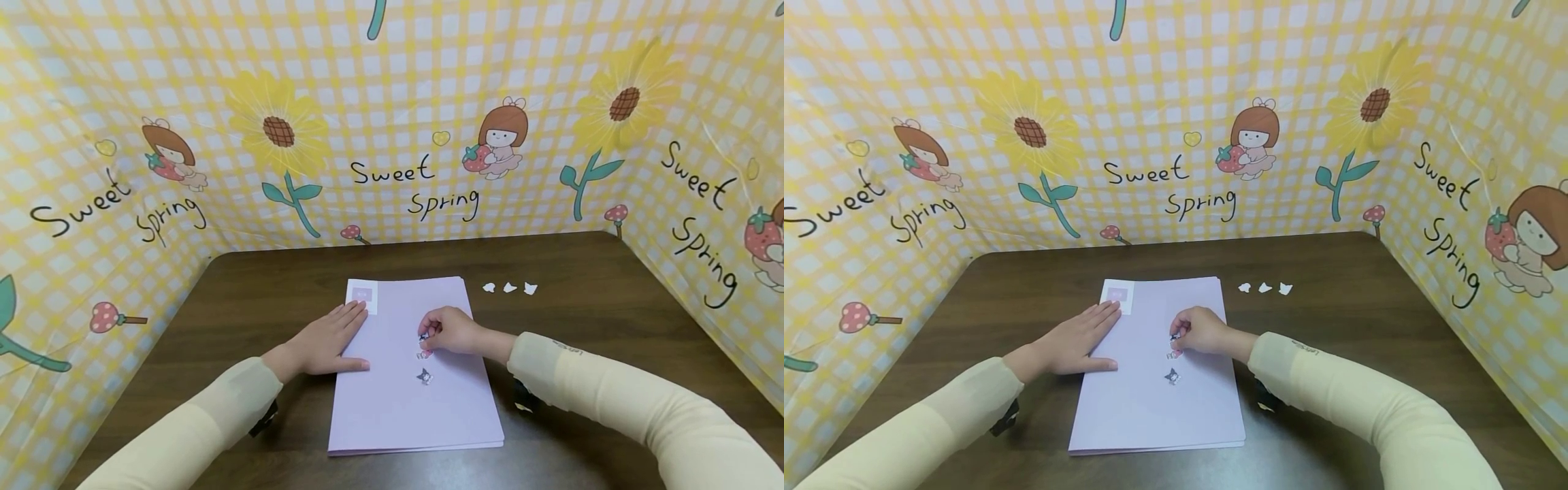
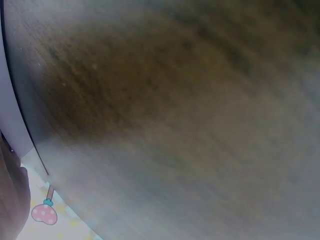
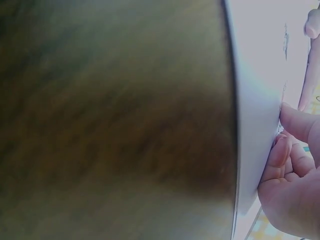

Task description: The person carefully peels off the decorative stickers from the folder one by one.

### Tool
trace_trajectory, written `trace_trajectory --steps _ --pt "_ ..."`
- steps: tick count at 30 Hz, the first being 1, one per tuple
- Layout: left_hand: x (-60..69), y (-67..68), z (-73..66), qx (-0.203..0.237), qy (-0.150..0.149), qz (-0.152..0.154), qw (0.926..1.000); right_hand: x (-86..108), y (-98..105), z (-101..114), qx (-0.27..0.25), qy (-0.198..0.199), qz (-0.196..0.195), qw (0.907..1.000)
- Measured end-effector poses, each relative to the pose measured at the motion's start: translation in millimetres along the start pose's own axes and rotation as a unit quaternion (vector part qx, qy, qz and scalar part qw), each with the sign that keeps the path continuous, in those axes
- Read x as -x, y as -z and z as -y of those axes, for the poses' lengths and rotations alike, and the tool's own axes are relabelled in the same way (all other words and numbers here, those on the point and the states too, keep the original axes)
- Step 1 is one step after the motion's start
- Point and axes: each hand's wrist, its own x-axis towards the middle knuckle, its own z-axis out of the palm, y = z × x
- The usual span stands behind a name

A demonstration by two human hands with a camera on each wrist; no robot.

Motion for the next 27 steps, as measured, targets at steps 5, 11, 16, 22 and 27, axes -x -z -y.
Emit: trace_trajectory --steps 5,11,16,22,27 --pt "-0.6 -1.2 0.4 -0.008 -0.002 -0.004 1.0 0.4 -0.2 -0.1 0.003 0.003 0.0 1.0" --pt "-1.1 -1.2 0.3 -0.005 -0.001 -0.001 1.0 1.4 -1.0 2.3 0.009 -0.005 -0.011 0.9999" --pt "-0.2 -0.6 -0.6 -0.003 0.0 0.002 1.0 1.7 -2.6 3.9 0.012 -0.005 -0.012 0.9998" --pt "0.2 -0.3 -1.3 -0.003 0.0 0.001 1.0 1.3 -3.1 2.6 0.02 -0.003 -0.012 0.9997" --pt "-0.2 -0.9 -0.6 -0.004 0.0 -0.002 1.0 0.2 -2.4 0.9 0.033 0.005 -0.015 0.9993"
